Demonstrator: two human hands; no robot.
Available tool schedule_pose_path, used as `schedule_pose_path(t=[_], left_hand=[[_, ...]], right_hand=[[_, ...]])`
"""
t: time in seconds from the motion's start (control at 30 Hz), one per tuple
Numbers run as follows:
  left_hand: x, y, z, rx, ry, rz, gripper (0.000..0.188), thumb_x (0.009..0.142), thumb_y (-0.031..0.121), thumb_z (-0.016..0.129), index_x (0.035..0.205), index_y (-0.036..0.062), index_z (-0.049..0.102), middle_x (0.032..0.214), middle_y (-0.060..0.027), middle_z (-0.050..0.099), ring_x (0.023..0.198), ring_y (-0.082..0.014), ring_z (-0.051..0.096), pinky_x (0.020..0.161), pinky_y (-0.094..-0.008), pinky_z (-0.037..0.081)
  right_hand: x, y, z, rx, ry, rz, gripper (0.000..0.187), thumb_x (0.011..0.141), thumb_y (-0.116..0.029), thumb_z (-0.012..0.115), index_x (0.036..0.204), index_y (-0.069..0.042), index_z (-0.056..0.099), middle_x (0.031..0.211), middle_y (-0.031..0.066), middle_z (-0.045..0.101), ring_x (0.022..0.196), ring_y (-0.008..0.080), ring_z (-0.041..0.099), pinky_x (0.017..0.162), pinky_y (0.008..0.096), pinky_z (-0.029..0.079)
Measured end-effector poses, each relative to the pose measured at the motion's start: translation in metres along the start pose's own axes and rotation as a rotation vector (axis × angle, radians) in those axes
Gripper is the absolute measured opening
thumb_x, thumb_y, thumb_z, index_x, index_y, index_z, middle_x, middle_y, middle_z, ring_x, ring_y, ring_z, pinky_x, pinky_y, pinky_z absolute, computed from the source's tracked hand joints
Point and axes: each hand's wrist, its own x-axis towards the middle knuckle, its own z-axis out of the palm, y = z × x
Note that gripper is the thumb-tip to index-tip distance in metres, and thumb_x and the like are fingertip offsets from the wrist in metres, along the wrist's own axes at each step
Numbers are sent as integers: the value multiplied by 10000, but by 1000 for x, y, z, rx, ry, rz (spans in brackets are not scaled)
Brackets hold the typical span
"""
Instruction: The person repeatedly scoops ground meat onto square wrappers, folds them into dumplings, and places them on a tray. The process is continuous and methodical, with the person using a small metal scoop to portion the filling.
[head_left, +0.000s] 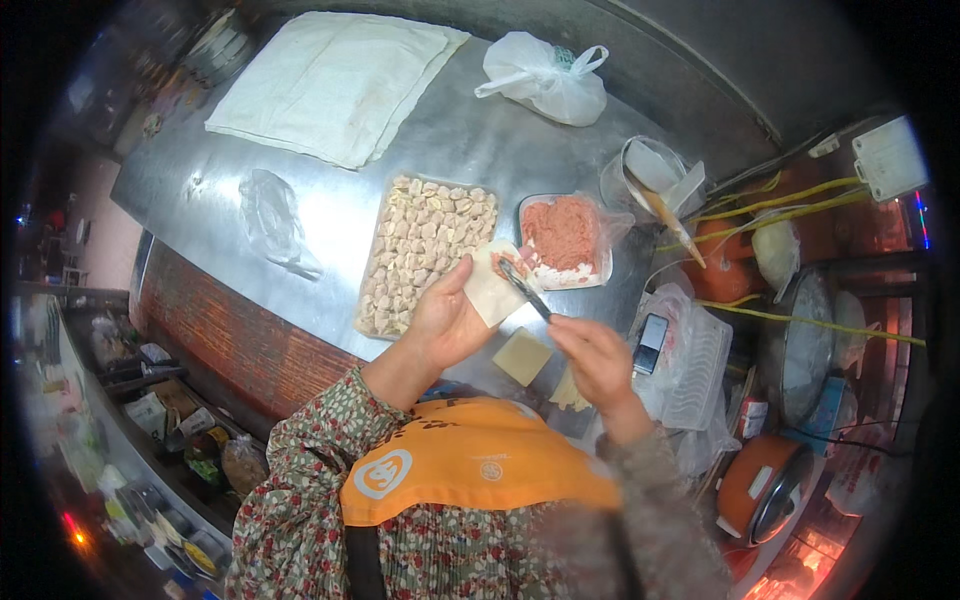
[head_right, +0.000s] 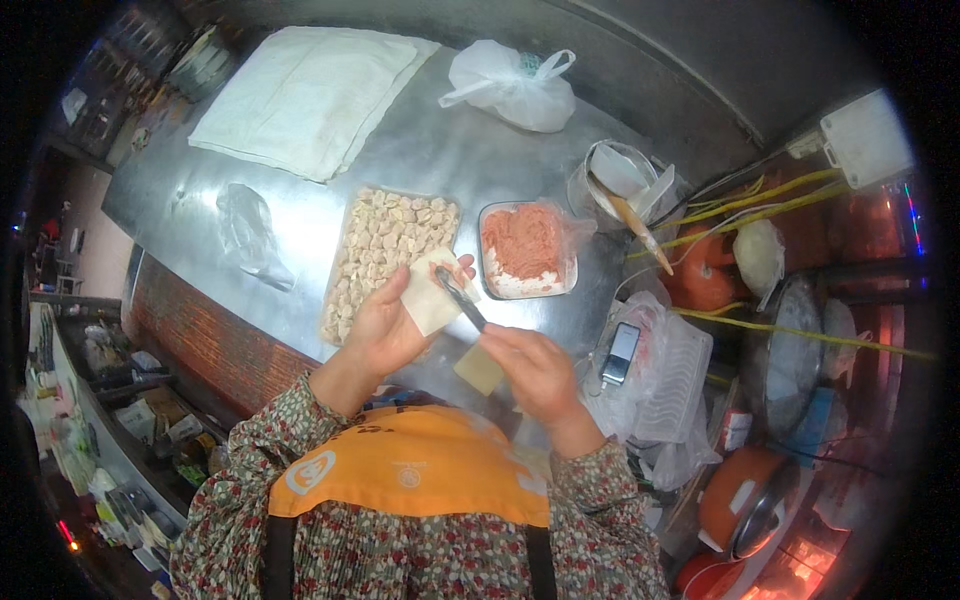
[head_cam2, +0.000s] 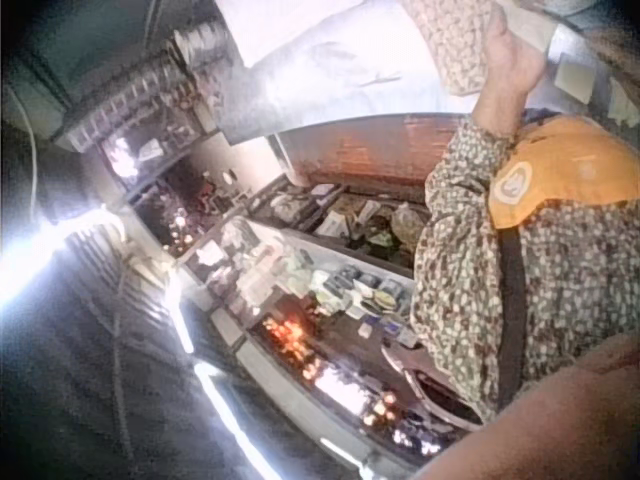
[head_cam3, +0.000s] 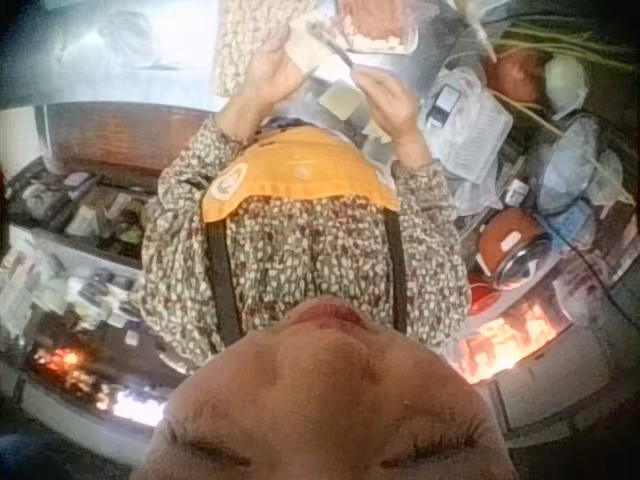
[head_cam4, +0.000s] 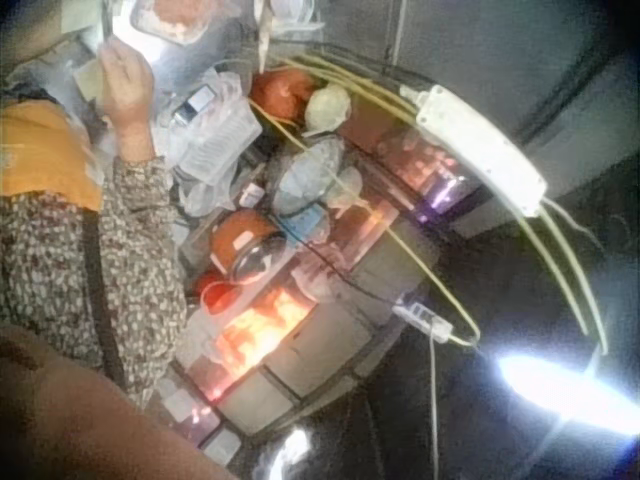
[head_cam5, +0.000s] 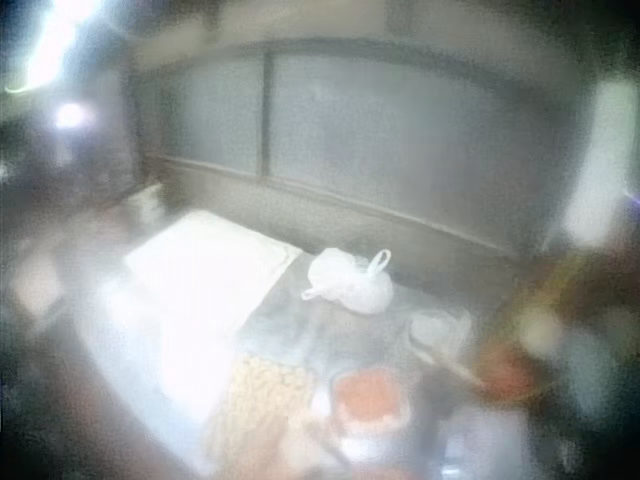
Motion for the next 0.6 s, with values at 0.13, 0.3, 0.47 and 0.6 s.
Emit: schedule_pose_path(t=[0.13, 0.3, 0.47, 0.6], left_hand=[[-2, 7, -3, -67, 112, 9, 569, 996, 342, 298, 1391, -60, 215, 1431, -215, 311, 1331, -315, 312, 1123, -434, 236], [-7, 22, -3, -67, 65, 62, 600, 994, 390, 263, 1388, -63, 239, 1405, -222, 347, 1310, -320, 345, 1100, -441, 276], [-13, 34, 4, 71, 117, 153, 656, 980, 490, 226, 1329, -49, 358, 1253, -220, 482, 1125, -319, 500, 965, -431, 418], [-15, 33, 0, 125, 85, 141, 543, 978, 436, 353, 1237, -32, 449, 1005, -158, 566, 868, -248, 557, 780, -355, 485]], right_hand=[[-2, -10, 17, 50, -55, -77, 324, 710, 2, 610, 1031, -6, 653, 1063, 149, 635, 897, 297, 639, 744, 350, 533], [-8, -24, 14, 159, -91, -125, 303, 698, -1, 641, 1000, -7, 657, 1027, 150, 644, 862, 293, 646, 710, 341, 529], [-13, -30, 0, 233, -54, -48, 265, 685, 31, 668, 944, -19, 674, 992, 123, 663, 798, 249, 657, 632, 304, 520], [-10, -30, 4, 216, -100, -24, 258, 696, 18, 670, 950, -25, 670, 978, 116, 660, 799, 254, 652, 640, 308, 520]])
